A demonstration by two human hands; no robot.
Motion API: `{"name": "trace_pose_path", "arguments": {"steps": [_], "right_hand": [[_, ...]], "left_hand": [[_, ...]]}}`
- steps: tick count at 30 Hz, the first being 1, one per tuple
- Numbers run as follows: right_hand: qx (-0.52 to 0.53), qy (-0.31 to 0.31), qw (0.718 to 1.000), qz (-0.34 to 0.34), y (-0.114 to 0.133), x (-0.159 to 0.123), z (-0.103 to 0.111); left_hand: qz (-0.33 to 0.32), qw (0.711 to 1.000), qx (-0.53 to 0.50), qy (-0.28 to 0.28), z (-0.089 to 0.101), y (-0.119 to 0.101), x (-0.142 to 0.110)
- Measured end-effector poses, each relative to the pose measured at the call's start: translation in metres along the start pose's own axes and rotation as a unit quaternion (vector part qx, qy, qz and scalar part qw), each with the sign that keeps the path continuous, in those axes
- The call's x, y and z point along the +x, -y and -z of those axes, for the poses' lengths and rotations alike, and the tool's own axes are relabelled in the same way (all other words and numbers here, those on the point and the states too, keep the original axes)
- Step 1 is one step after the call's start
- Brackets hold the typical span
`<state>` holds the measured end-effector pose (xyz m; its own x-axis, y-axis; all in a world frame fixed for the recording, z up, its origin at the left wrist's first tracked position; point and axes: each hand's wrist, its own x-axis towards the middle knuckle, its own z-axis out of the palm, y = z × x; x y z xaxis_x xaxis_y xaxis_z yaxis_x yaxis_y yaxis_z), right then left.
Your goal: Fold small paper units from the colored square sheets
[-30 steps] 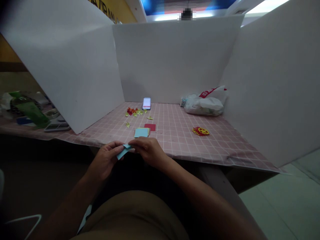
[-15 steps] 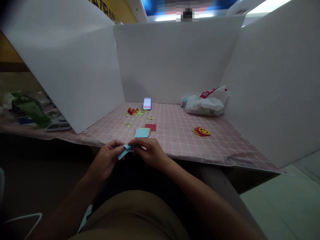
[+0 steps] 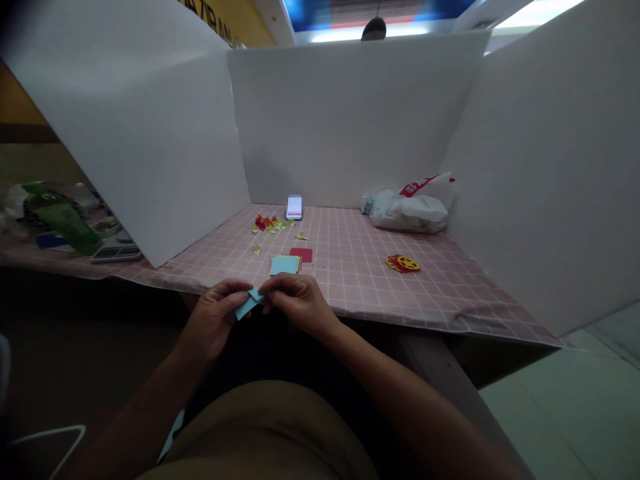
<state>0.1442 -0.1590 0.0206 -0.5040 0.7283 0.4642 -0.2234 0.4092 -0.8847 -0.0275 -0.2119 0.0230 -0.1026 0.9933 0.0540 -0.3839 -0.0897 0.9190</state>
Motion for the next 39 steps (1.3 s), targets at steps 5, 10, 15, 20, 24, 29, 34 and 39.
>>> {"name": "trace_pose_path", "arguments": {"steps": [5, 10, 15, 20, 24, 29, 34, 39], "right_hand": [[-0.044, 0.004, 0.999, 0.021, 0.0014, -0.0003, 0.0], [-0.12, 0.009, 0.991, 0.063, 0.0058, -0.002, -0.0009], [-0.145, -0.007, 0.986, 0.077, 0.0067, -0.0023, -0.0023], [-0.178, -0.008, 0.978, 0.111, 0.0059, -0.002, -0.0034], [-0.233, -0.002, 0.962, 0.14, 0.0056, -0.0033, -0.0034], [-0.249, 0.002, 0.958, 0.145, 0.0049, -0.0034, -0.003], [-0.25, 0.003, 0.956, 0.152, 0.0041, -0.0027, -0.0021], [-0.249, 0.002, 0.955, 0.159, 0.0022, -0.0024, -0.0018]], "left_hand": [[-0.006, 1.0, 0.003, -0.005, -0.0011, -0.0004, -0.0002], [-0.01, 1.0, 0.001, -0.013, -0.0017, 0.0, 0.0], [-0.008, 1.0, 0.01, 0.001, -0.0017, -0.0004, -0.0007], [-0.015, 0.998, 0.06, 0.014, -0.0005, 0.0004, 0.0], [-0.034, 0.994, 0.098, 0.02, 0.0018, 0.0028, 0.002], [-0.01, 0.994, 0.101, 0.032, 0.005, 0.0062, 0.0034], [-0.006, 0.996, 0.091, 0.021, 0.0043, 0.007, 0.003], [-0.007, 0.995, 0.093, 0.021, 0.0027, 0.0053, 0.0031]]}}
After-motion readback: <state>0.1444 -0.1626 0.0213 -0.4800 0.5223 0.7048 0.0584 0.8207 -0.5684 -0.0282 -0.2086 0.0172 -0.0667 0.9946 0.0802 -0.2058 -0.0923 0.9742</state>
